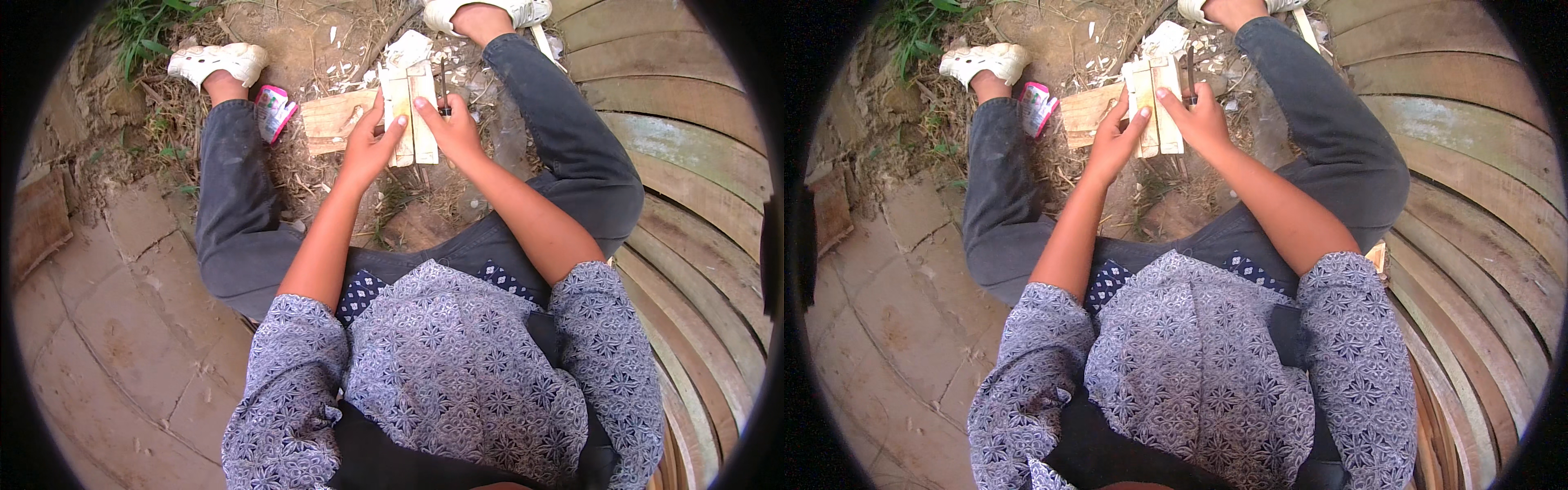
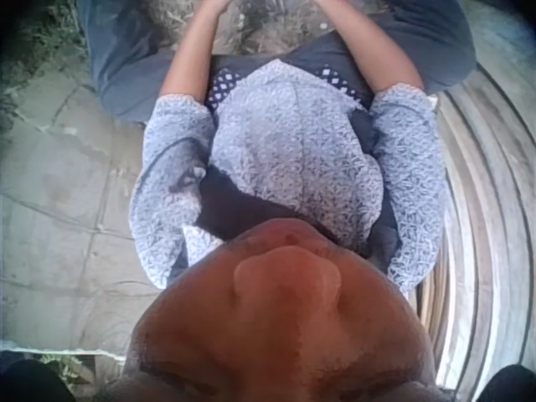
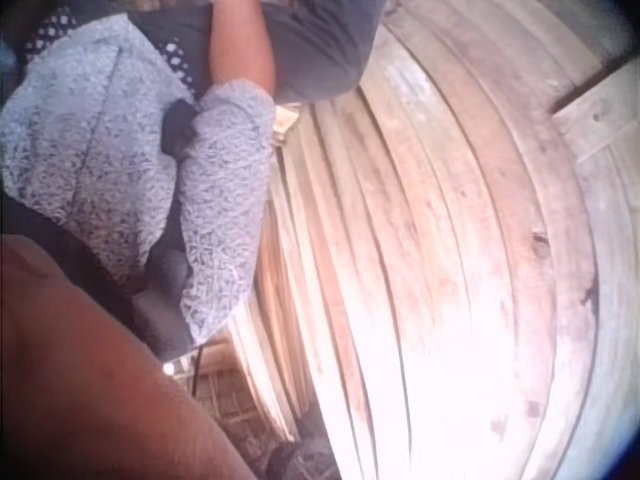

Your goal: The person assembles a small wooden box by fitting together several flat wooden pieces. They use a small knife to carve and adjust the joints, then fit the lid onto the base.

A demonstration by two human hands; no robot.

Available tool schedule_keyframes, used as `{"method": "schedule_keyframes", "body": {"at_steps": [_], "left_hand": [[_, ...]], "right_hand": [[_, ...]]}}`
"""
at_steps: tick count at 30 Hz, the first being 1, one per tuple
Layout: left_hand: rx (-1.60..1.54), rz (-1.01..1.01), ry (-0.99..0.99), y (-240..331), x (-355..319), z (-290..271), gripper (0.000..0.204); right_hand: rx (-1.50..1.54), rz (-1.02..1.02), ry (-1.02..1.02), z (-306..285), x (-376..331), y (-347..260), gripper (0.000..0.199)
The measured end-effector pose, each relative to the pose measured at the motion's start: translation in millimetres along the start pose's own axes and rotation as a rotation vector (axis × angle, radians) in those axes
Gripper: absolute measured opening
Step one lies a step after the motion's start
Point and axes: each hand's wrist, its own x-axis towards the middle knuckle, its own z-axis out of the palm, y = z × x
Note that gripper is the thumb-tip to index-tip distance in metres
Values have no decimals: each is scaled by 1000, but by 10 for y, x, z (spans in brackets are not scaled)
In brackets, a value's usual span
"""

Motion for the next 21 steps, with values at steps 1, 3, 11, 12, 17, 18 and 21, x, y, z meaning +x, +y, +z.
{"method": "schedule_keyframes", "body": {"at_steps": [1, 3, 11, 12, 17, 18, 21], "left_hand": [[4, 6, 4, -2, 5, 6, 68], [-2, -22, -5, 8, 2, 3, 67], [210, 121, 30, -27, -9, 59, 65], [273, 151, 59, -40, -22, 100, 65], [419, 119, 138, -15, -76, 226, 64], [443, 98, 154, 57, -102, 263, 63], [477, 37, 171, 206, -144, 320, 61]], "right_hand": [[1, -7, 6, 3, 6, 19, 63], [-1, -2, 3, 5, 11, 35, 63], [4, -19, 7, 3, -9, 14, 65], [26, -5, -6, 9, -4, 17, 65], [45, 23, -31, 9, -1, 21, 63], [36, 21, -22, 4, -15, 5, 63], [18, 14, -8, -9, -40, -30, 62]]}}
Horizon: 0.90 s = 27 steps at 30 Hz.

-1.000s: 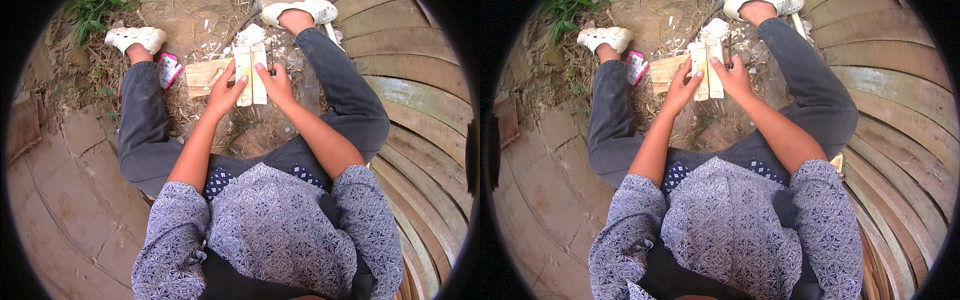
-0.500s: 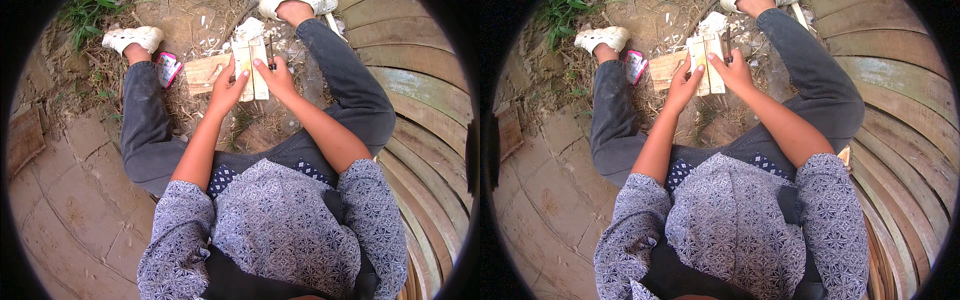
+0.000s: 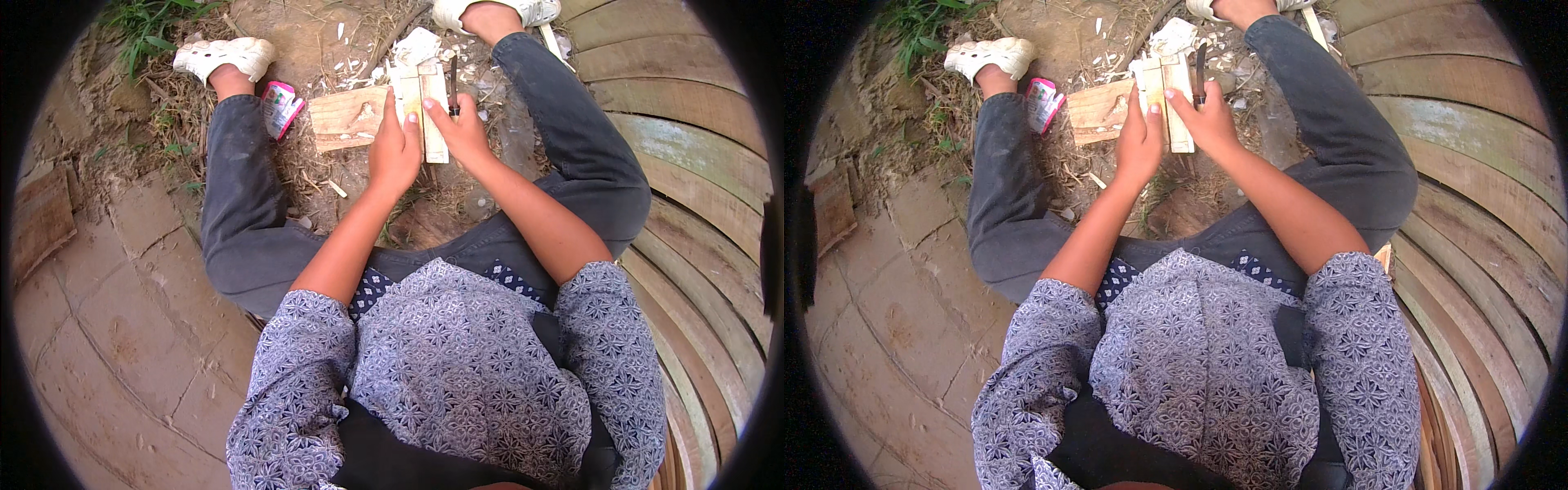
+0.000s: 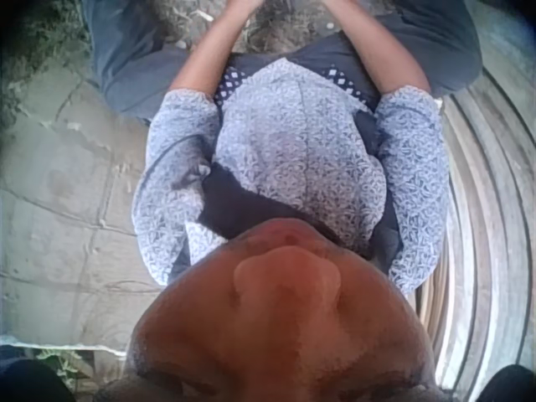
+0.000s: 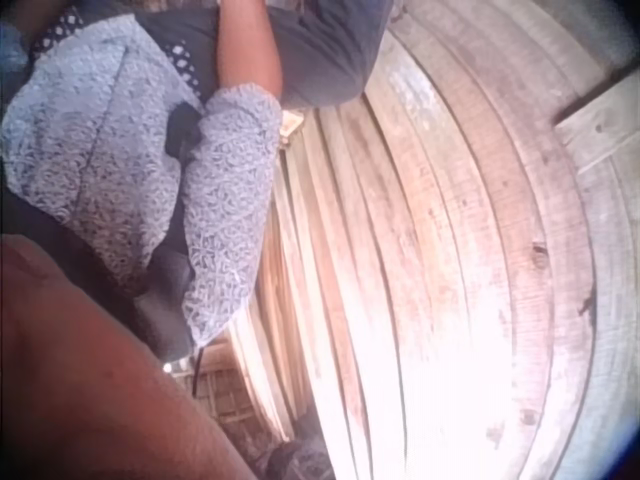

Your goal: The person assembles a small wooden box by fitting together several flat wooden pieces. They use a small knife to carve and adjust the joints, then fit the lid onto the base.

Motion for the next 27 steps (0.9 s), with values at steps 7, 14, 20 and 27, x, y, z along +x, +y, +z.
{"method": "schedule_keyframes", "body": {"at_steps": [7, 14, 20, 27], "left_hand": [[119, 152, 47, -61, 49, -18, 89], [492, -65, -129, 496, 52, -152, 110], [556, -121, -40, 464, 94, -82, 98], [736, 242, -239, 286, 197, -851, 85]], "right_hand": [[119, 74, -68, 7, 34, -20, 63], [260, 306, -336, -308, 210, -159, 65], [131, 300, -349, -309, 170, -283, 68], [61, 303, -225, -380, 258, -203, 68]]}}
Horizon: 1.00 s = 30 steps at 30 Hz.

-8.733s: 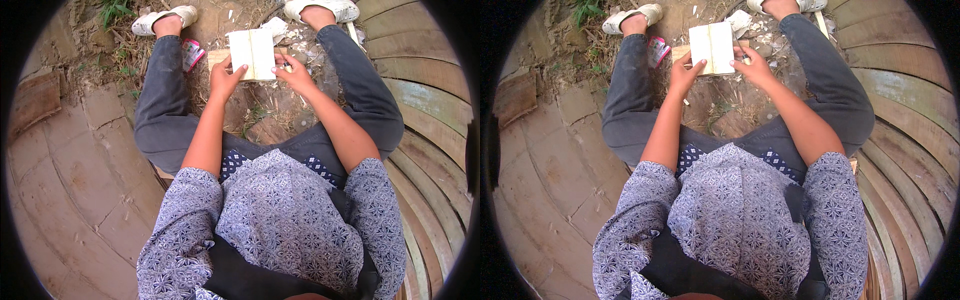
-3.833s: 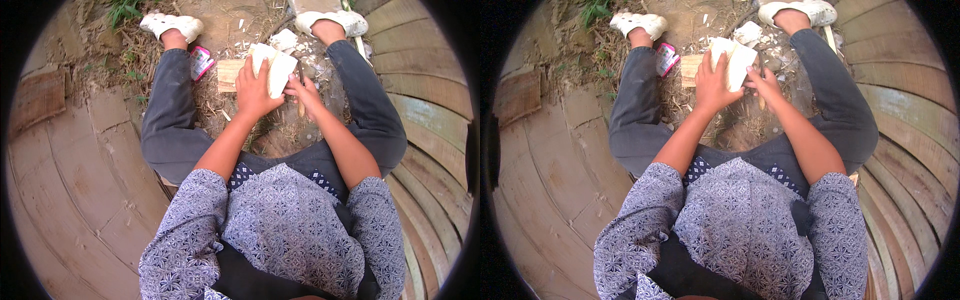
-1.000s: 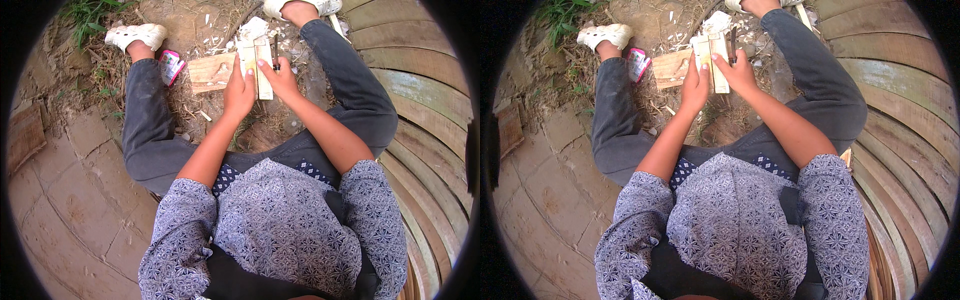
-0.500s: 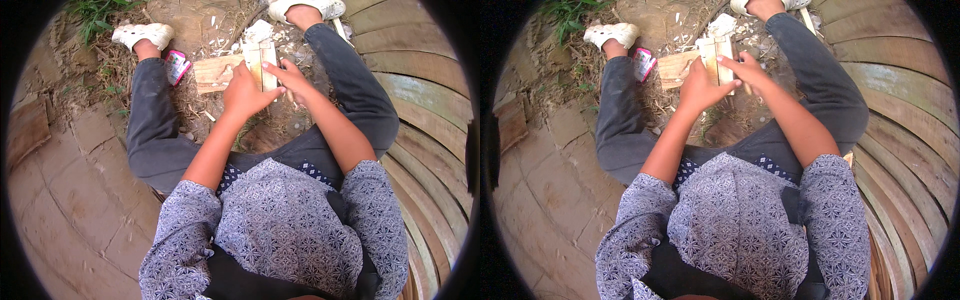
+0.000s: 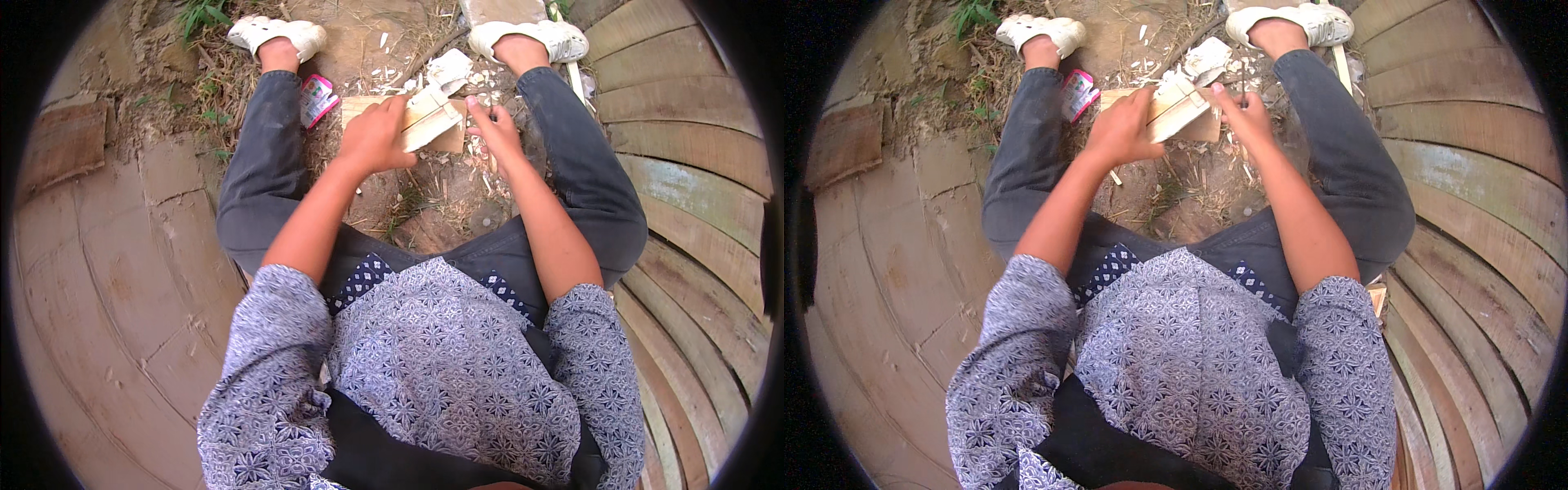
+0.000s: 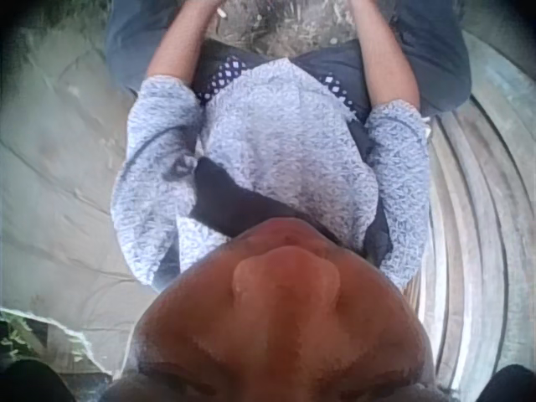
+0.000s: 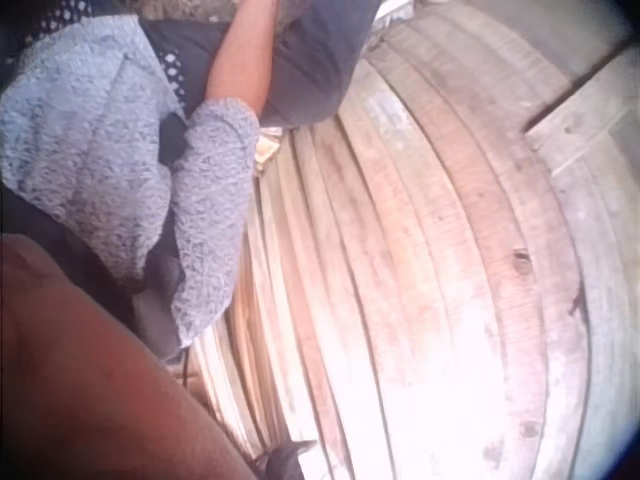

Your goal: The person assembles a small wooden box by fitting together several flat wooden pieces. They use a small knife to carve and adjust the joints, then fit the lid onto the base.

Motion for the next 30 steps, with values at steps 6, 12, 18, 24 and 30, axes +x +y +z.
{"method": "schedule_keyframes", "body": {"at_steps": [6, 12, 18, 24, 30], "left_hand": [[0, 199, -148, -180, 147, -57, 88], [-24, 219, -137, -158, 103, -25, 96], [-63, 34, 214, -286, -353, 79, 104], [-268, 75, 278, -495, -474, 282, 87], [-325, 101, 317, -591, -463, 405, 80]], "right_hand": [[-12, -506, 35, 137, -14, 34, 53], [-3, -545, -194, 101, 53, 116, 40], [-51, -529, -205, 111, 73, 94, 40], [-155, -525, -154, 32, 144, 117, 46], [-533, -683, -279, -98, -45, -163, 71]]}}
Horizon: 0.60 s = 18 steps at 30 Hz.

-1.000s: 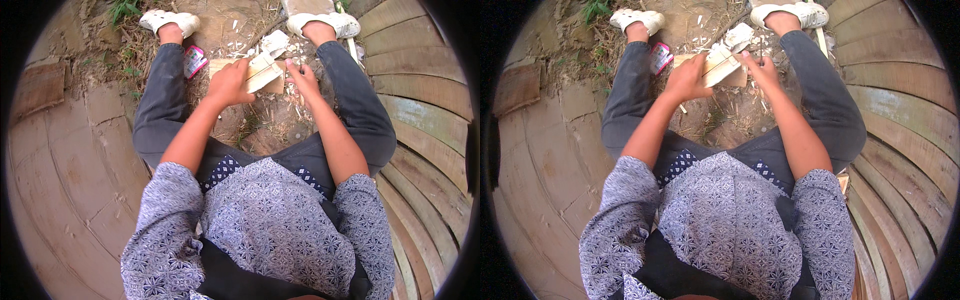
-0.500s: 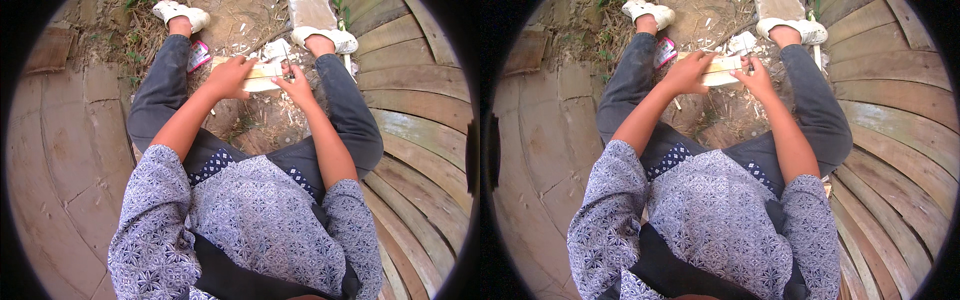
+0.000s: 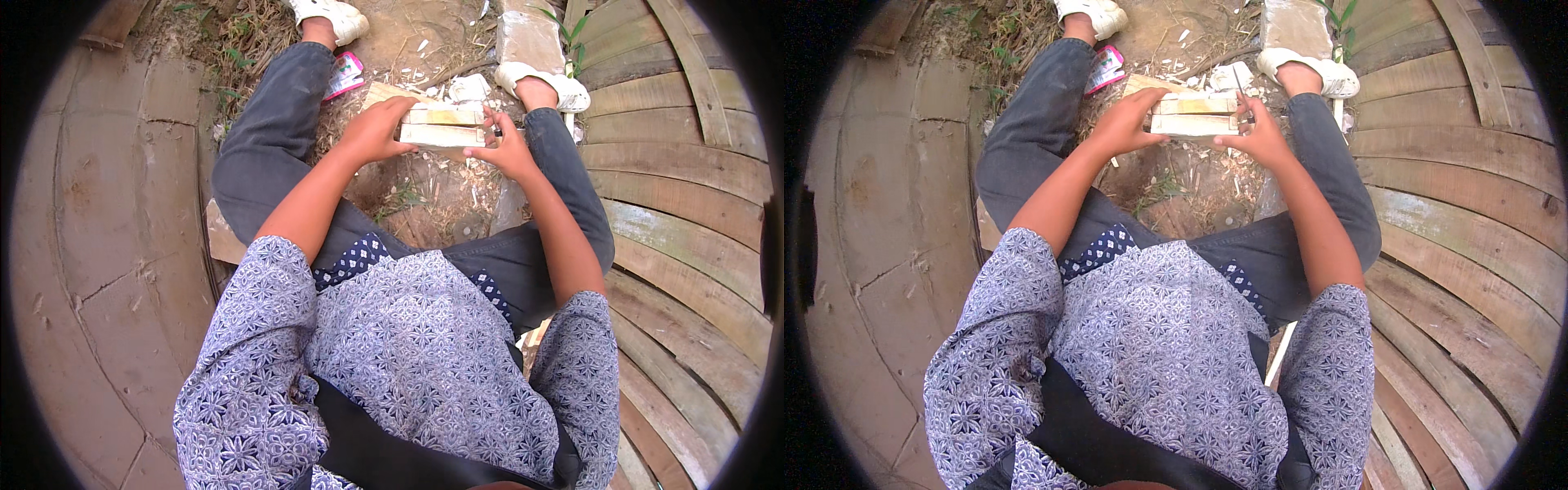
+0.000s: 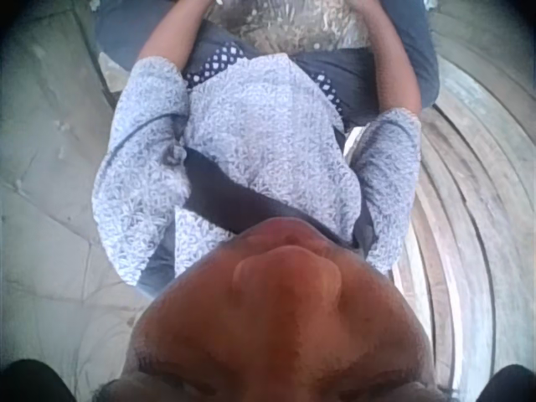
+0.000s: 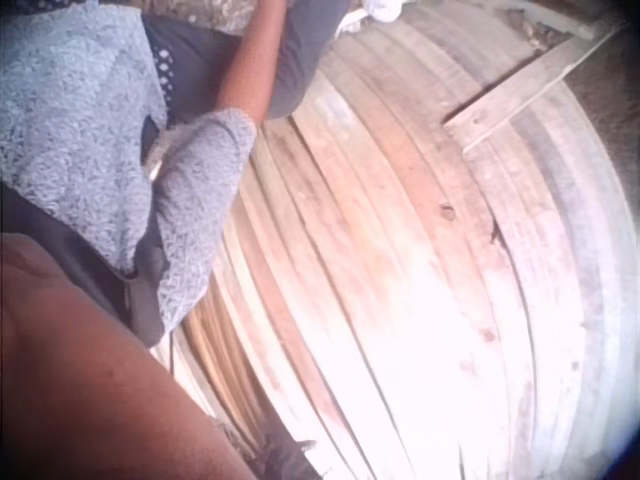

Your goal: The person assembles a small wooden box by fitting together several flat wooden pieces. They use a small knife to carve and adjust the joints, then fit the lid onto the base.

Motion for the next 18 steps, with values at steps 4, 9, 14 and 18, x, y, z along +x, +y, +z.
{"method": "schedule_keyframes", "body": {"at_steps": [4, 9, 14, 18], "left_hand": [[-78, 8, 2, -18, 12, 6, 79], [-123, 37, 8, -82, 40, 42, 79], [-118, 42, 7, -86, 65, 33, 80], [-131, -11, -53, -69, 62, 6, 82]], "right_hand": [[-232, -147, -64, -30, 28, -202, 100], [-300, -21, -122, -109, 145, -314, 93], [-312, 87, -94, -133, 148, -251, 86], [-223, 109, -45, -82, 68, -378, 86]]}}
